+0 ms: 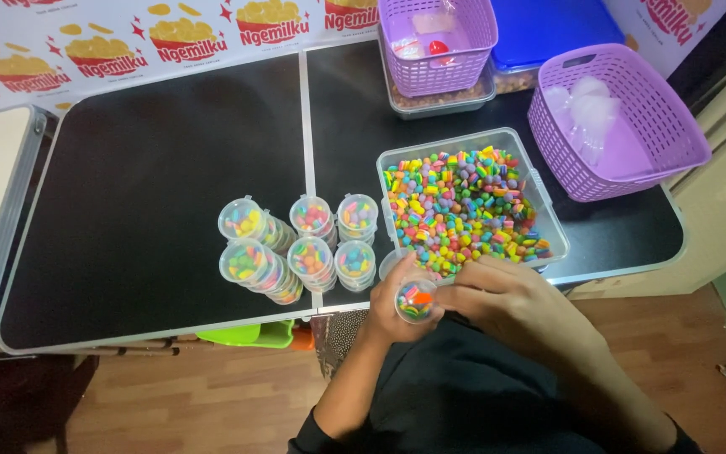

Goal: The person scoops colorful candies from a large tray into small clear plastic cups using an orange scoop. They fill several cups and place them on the table, then retrieve a lid from a purple basket to close a filled cup. The process repeats with additional cups.

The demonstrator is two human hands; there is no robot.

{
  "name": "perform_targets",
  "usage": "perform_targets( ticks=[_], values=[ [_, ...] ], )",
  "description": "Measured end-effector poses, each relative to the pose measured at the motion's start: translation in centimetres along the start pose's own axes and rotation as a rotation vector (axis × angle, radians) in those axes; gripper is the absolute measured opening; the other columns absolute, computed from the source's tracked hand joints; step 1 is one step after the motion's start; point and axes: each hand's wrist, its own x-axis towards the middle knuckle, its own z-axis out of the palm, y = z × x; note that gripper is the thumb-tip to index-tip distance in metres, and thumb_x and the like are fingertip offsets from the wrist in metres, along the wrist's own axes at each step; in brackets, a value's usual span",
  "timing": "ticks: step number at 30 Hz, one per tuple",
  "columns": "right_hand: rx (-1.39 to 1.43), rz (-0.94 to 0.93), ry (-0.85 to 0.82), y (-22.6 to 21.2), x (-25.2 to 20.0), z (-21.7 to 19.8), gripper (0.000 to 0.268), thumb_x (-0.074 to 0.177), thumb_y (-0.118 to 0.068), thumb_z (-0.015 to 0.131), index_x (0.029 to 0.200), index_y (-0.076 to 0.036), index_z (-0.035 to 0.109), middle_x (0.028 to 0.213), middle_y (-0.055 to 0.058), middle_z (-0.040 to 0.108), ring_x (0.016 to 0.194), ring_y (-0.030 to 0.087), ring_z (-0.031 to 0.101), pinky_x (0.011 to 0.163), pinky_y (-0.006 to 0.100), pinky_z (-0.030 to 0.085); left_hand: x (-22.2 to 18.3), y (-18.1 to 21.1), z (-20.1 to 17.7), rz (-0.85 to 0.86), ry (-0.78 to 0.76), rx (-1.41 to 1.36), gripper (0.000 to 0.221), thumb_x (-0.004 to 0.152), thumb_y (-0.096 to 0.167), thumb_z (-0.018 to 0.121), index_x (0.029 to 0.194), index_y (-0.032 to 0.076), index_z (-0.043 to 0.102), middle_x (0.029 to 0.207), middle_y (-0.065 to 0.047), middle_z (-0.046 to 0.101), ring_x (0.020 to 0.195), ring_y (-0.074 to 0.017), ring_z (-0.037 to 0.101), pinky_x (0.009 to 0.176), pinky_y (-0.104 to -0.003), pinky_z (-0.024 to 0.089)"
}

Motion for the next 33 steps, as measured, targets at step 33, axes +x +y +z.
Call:
perform_targets(
  ticks=[33],
  values=[
    [-0.09,-0.041,0.418,0.5,-1.1,2.6,0.015,0.096,-0.019,0.066,0.084,-0.013,0.073,0.08,0.004,0.067,0.07,0.025,0.065,0.07,0.034,0.058,-0.5,-0.6,0.0,0.006,-0.002,0.0,0.086,0.075,0.031,0.089,0.138,-0.016,0.054,0.098,-0.016,0.079,0.086,-0.0298,0.077,0.088,-0.041,0.06]
  ],
)
